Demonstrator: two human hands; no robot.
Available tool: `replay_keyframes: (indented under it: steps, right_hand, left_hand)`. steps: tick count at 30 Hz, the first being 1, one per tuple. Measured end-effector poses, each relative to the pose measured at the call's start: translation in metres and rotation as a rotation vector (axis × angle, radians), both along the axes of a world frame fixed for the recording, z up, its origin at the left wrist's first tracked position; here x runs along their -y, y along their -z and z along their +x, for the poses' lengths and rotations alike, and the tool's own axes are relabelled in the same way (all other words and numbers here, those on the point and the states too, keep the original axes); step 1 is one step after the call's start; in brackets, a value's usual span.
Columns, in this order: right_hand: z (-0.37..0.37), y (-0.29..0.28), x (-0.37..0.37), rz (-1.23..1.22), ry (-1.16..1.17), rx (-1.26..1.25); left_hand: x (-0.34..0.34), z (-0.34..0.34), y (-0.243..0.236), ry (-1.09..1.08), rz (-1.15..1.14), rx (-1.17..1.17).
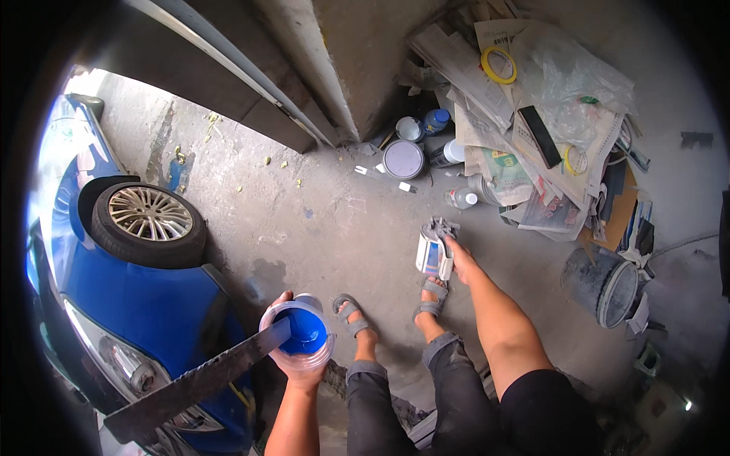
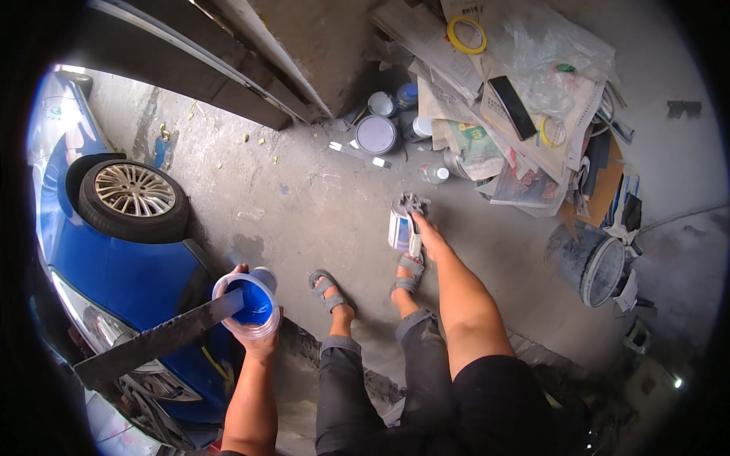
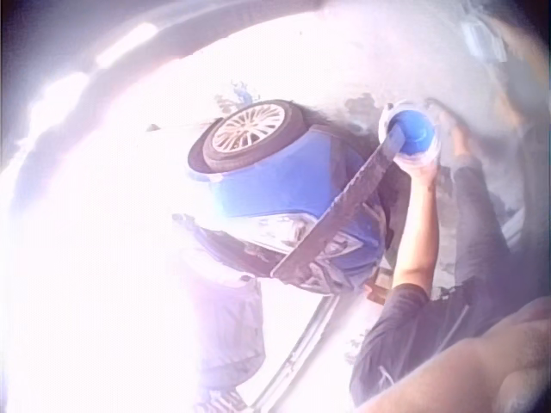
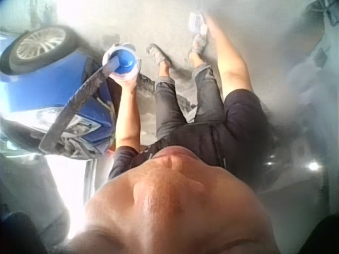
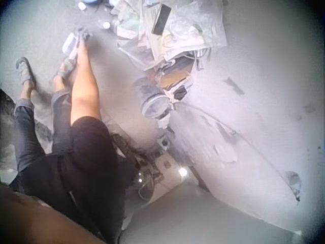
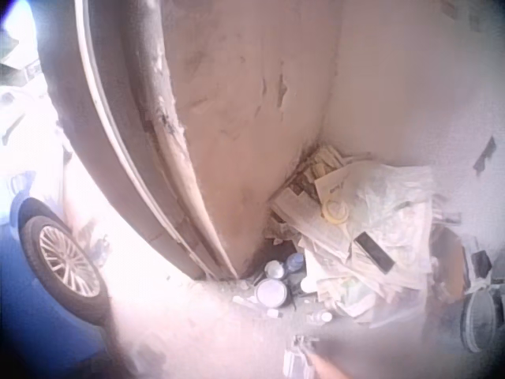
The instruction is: The person mixes blue paint in a plastic cup using a metal spatula, then uses the spatula to apply a thin layer of the mixture onto the blue panel of a car.
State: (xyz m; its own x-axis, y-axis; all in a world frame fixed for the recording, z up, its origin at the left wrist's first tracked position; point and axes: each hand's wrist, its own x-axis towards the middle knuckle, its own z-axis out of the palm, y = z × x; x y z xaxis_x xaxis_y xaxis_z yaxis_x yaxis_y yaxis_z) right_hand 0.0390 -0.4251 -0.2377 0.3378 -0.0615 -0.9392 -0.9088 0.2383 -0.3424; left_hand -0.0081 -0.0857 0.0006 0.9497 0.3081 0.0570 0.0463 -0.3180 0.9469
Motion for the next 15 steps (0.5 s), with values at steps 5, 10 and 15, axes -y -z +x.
replay_keyframes:
  steps: [5, 10, 15]
  right_hand:
    - [-0.101, -0.156, 0.043, -0.428, -0.273, 0.213]
    - [-0.144, -0.364, 0.068, -0.905, -0.908, 0.330]
    - [-0.152, -0.559, 0.066, -1.146, -1.053, 0.400]
  left_hand:
    - [0.010, -0.001, -0.102, 0.053, -0.018, 0.070]
    - [0.013, -0.020, -0.199, 0.074, -0.077, 0.121]
    - [0.015, -0.037, -0.250, 0.173, -0.189, 0.132]
